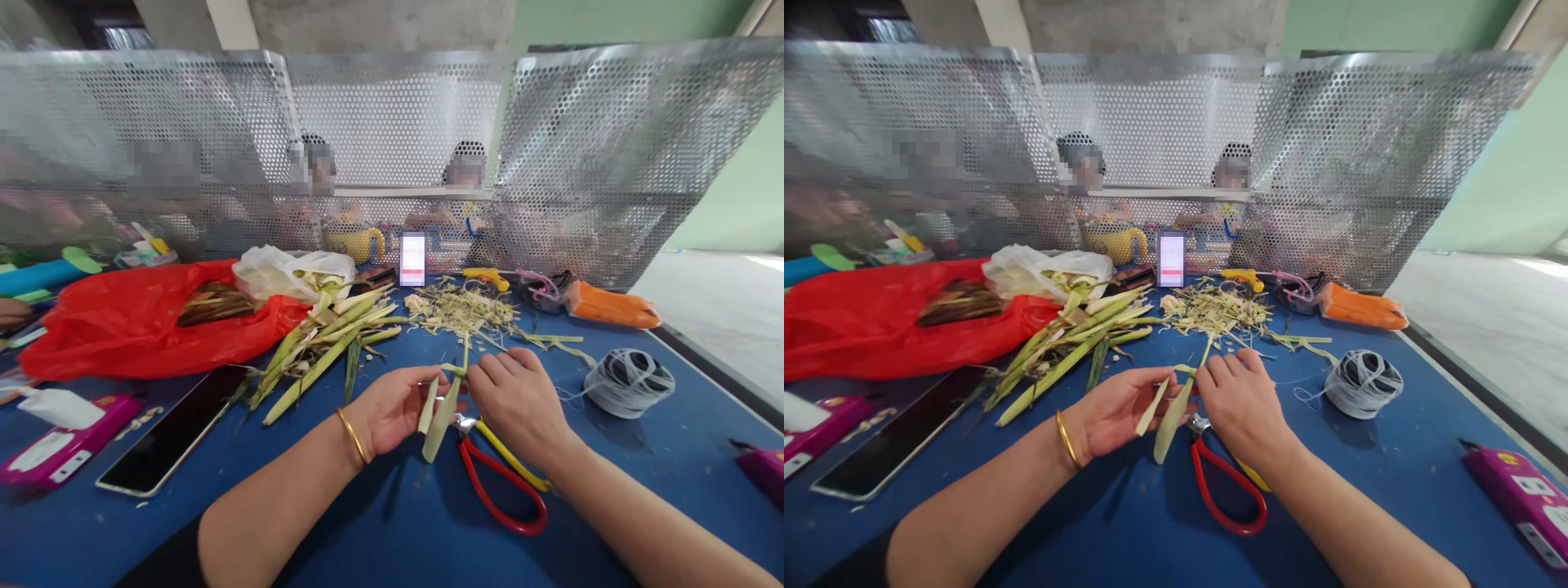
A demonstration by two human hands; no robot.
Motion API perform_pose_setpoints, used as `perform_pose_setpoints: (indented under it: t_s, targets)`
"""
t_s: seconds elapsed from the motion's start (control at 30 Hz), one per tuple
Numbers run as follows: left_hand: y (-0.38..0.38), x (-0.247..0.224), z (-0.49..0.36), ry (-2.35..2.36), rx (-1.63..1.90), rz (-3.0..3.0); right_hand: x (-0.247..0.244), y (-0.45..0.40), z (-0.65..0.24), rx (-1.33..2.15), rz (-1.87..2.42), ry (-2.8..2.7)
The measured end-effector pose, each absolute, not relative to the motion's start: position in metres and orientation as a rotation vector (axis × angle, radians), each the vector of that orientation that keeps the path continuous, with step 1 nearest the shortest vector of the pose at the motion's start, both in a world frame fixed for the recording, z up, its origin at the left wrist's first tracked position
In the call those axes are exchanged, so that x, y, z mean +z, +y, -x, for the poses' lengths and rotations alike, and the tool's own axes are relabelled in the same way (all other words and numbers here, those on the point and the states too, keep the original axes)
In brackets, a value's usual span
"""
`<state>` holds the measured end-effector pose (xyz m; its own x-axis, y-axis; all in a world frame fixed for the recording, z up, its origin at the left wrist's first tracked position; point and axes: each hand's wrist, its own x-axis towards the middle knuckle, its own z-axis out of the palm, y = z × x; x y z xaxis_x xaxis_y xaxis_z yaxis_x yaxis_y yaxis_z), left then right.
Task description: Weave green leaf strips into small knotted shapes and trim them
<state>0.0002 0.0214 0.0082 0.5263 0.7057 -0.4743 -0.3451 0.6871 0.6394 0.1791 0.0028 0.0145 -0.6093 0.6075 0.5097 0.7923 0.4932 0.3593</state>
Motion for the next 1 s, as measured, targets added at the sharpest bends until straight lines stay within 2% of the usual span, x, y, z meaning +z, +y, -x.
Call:
perform_pose_setpoints:
  t_s: [0.13,0.37,0.53,0.8,1.0]
  targets:
    - [0.020,0.006,-0.003,0.738,0.665,-0.478,0.015,0.000,-0.177,-0.800,1.061,-2.488]
    - [0.016,0.004,-0.011,1.005,0.800,-0.733,0.017,0.002,-0.178,-0.310,1.075,-2.424]
    - [0.016,-0.001,-0.011,0.929,0.849,-0.818,0.014,0.000,-0.175,-0.267,0.712,-2.596]
    - [0.021,0.000,-0.009,0.816,0.840,-0.676,0.009,-0.005,-0.171,-0.155,0.891,-2.224]
    - [0.016,0.000,-0.011,0.770,0.812,-0.665,0.005,-0.005,-0.171,-0.359,0.865,-2.286]
